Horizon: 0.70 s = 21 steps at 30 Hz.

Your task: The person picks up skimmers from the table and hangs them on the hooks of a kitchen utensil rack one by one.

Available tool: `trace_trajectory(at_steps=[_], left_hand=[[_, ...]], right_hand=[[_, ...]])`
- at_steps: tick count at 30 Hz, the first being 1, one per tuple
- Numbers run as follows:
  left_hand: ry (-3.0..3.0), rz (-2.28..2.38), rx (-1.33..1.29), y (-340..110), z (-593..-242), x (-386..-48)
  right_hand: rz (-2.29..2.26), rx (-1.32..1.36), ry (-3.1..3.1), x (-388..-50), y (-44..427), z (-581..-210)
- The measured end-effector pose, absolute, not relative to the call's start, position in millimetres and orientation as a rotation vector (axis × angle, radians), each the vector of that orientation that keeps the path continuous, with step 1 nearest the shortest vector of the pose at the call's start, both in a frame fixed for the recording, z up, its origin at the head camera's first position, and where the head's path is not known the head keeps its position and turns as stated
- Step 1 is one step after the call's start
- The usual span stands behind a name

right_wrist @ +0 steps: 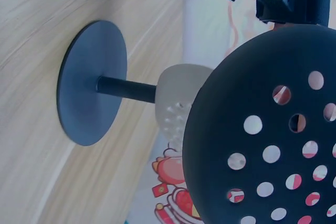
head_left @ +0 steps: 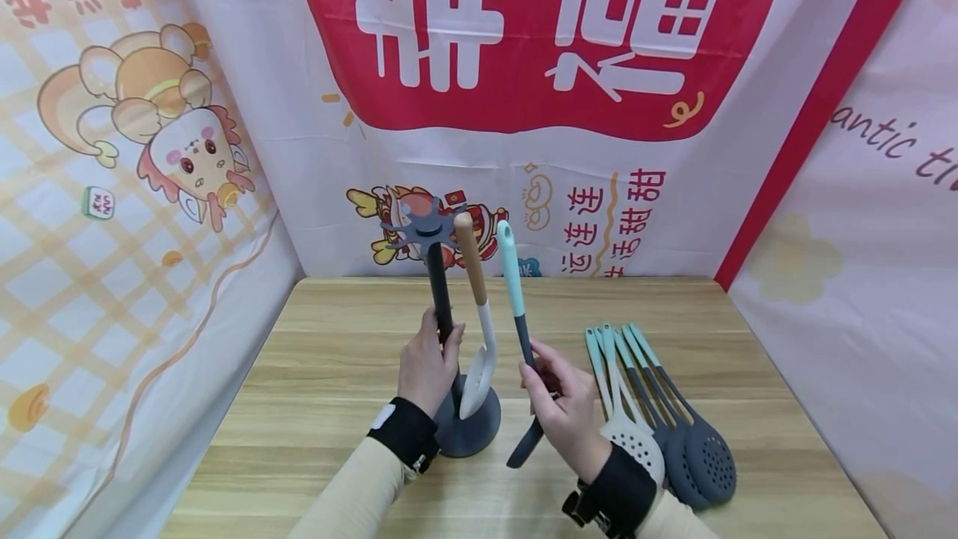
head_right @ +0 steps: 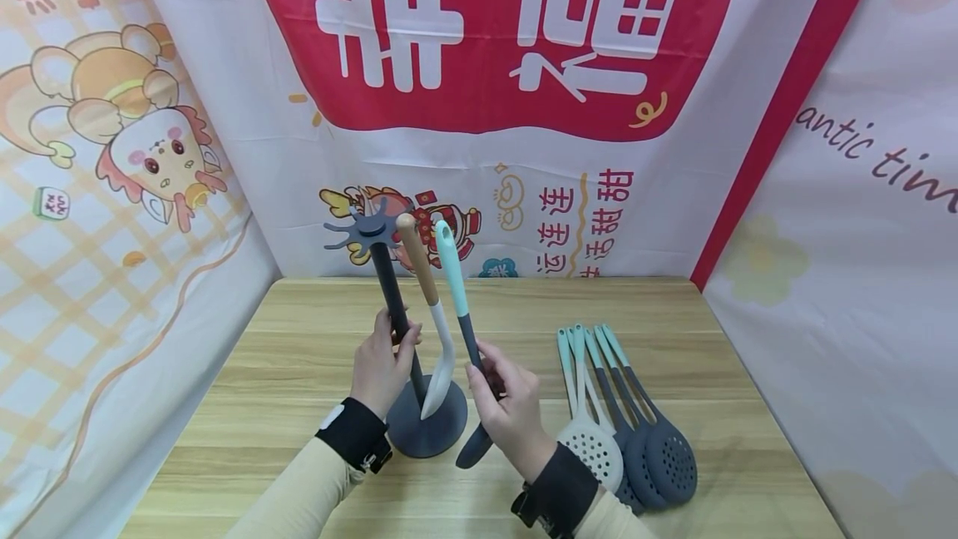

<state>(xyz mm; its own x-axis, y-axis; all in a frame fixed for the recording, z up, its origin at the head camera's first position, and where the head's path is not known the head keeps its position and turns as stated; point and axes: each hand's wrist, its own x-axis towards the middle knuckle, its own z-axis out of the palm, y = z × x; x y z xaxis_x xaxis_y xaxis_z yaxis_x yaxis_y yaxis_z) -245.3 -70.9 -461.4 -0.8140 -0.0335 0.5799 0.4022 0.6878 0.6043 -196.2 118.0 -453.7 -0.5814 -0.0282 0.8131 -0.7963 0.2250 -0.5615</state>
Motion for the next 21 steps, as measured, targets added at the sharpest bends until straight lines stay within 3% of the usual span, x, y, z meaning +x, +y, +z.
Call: trace_trajectory(at_steps=[21], left_hand=[[-2.334,-1.033,-0.275,-69.6,-462.2,-243.7]], right_hand=[[1.368,0.936,-1.719,-194.2,110.1,-447.2]])
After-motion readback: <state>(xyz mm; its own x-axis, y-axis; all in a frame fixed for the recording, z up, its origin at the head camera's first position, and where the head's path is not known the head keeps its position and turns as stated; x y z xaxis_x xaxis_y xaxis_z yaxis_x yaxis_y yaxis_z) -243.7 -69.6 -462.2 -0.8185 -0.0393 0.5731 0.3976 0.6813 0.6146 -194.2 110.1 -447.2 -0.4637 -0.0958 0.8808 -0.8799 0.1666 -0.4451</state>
